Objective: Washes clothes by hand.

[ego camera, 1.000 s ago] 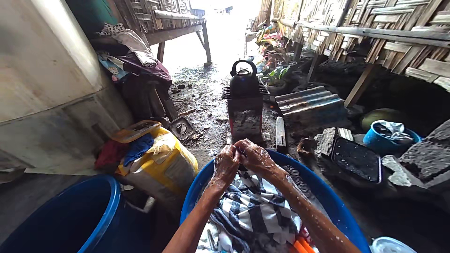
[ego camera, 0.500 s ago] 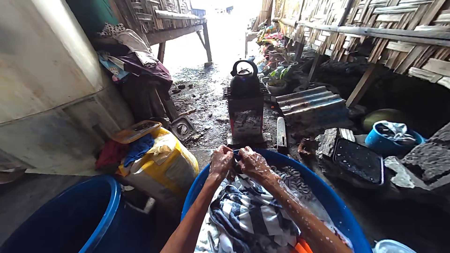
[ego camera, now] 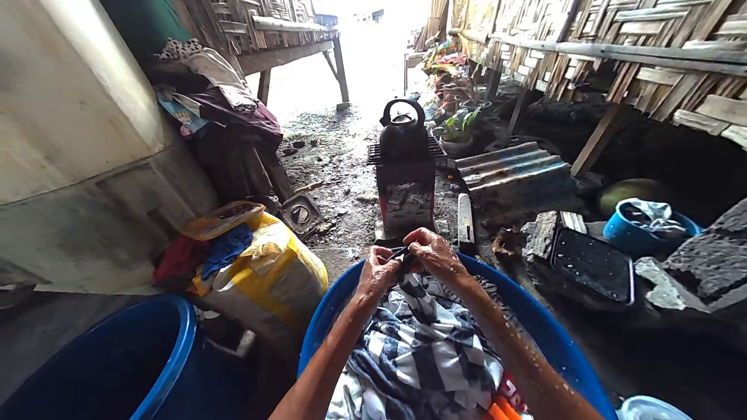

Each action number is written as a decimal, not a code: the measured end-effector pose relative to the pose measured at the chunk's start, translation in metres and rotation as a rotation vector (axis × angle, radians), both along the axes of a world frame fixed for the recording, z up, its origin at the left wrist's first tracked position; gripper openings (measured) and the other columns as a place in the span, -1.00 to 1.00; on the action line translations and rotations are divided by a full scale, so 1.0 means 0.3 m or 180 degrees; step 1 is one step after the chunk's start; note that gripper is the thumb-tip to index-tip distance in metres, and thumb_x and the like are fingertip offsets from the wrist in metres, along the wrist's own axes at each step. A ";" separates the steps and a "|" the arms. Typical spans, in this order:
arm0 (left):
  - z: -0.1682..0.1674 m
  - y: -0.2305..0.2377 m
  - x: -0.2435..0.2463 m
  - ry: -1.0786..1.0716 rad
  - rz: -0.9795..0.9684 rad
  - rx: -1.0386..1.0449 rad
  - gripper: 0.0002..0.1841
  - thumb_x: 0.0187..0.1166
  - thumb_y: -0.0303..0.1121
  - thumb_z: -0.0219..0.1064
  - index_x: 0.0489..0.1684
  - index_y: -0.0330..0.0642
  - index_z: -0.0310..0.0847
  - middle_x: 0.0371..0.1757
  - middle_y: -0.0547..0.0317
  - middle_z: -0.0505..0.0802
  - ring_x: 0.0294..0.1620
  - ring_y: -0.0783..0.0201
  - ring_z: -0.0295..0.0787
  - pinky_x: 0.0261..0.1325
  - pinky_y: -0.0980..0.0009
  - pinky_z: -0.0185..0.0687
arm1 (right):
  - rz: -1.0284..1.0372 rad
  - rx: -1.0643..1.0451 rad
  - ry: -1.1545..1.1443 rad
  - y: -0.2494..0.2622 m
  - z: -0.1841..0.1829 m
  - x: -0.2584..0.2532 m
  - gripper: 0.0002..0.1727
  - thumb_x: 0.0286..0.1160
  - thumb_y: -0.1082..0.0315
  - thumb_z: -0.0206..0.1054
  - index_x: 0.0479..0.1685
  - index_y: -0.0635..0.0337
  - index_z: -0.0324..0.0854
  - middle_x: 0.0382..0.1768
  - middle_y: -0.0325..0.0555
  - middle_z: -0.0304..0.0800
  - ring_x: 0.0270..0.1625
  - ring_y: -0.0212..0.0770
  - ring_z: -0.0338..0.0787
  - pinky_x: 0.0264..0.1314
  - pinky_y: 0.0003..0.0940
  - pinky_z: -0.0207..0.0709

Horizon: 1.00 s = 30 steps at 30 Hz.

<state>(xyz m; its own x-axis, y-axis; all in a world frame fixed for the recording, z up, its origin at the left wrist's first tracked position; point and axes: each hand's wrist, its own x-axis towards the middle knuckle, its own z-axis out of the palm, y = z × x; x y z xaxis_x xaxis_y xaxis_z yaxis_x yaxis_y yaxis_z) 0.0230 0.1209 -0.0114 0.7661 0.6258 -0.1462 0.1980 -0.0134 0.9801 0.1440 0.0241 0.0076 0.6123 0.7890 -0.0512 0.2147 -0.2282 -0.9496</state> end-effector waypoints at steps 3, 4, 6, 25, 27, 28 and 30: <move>-0.009 0.000 0.003 0.0386 0.0096 0.0103 -0.69 0.74 -0.45 0.15 0.30 -0.46 0.36 -0.23 -0.06 0.65 -0.46 0.25 0.61 -0.30 0.33 0.61 | -0.0071 -0.0043 -0.0354 -0.009 0.020 -0.005 -0.68 0.74 0.39 0.09 0.29 0.33 0.60 -0.01 0.12 0.76 -0.20 -0.18 0.82 -0.06 -0.24 0.72; -0.007 0.007 0.003 0.0400 0.0152 0.0126 -0.72 0.76 -0.43 0.13 0.25 -0.47 0.40 -0.26 -0.05 0.65 -0.47 0.25 0.63 -0.31 0.33 0.63 | -0.0078 -0.0090 -0.0525 -0.014 0.027 -0.001 -0.68 0.73 0.38 0.10 0.28 0.32 0.62 0.01 0.12 0.76 -0.15 -0.16 0.81 -0.01 -0.22 0.69; 0.017 0.016 0.001 0.0293 0.0249 0.0231 -0.75 0.74 -0.46 0.14 0.17 -0.51 0.46 -0.25 -0.06 0.69 -0.44 0.27 0.67 -0.27 0.35 0.67 | -0.0009 -0.0227 -0.0904 -0.022 0.029 0.012 -0.66 0.72 0.40 0.11 0.27 0.35 0.65 0.13 0.20 0.74 0.04 -0.05 0.79 0.19 -0.14 0.61; 0.090 0.064 -0.040 -0.0163 0.0515 0.0240 -0.83 0.74 -0.52 0.10 -0.04 -0.50 0.53 -0.16 0.01 0.64 -0.17 0.34 0.58 0.02 0.41 0.54 | 0.0314 0.0307 -0.0551 -0.025 -0.013 0.040 -0.64 0.84 0.27 0.03 0.26 0.40 0.53 0.04 0.10 0.71 0.08 -0.23 0.67 0.25 -0.23 0.48; 0.068 0.055 -0.029 -0.0465 0.0449 -0.0036 -0.81 0.78 -0.50 0.01 -0.13 -0.41 0.50 -0.30 0.14 0.60 -0.30 0.39 0.57 -0.10 0.45 0.58 | -0.0035 0.0287 -0.0759 -0.010 -0.008 0.019 -0.59 0.89 0.23 -0.06 0.26 0.42 0.51 -0.01 0.17 0.71 0.07 -0.12 0.69 0.23 -0.14 0.48; 0.049 0.044 -0.022 -0.0638 0.0466 -0.0257 -0.78 0.79 -0.48 -0.06 -0.20 -0.34 0.48 -0.39 0.22 0.58 -0.39 0.42 0.55 -0.20 0.46 0.58 | -0.0234 0.0247 -0.0872 0.000 -0.009 0.005 -0.56 0.90 0.22 -0.09 0.29 0.45 0.51 -0.01 0.25 0.74 0.10 -0.02 0.72 0.25 -0.06 0.49; 0.014 0.011 -0.004 -0.0887 0.0569 -0.0921 -0.71 0.85 -0.37 -0.19 -0.21 -0.20 0.43 -0.42 0.26 0.58 -0.43 0.41 0.55 -0.26 0.44 0.57 | -0.0677 0.0117 -0.1167 0.030 -0.035 -0.036 -0.49 0.91 0.16 -0.10 0.30 0.49 0.53 -0.06 0.34 0.79 0.10 0.20 0.80 0.24 0.13 0.54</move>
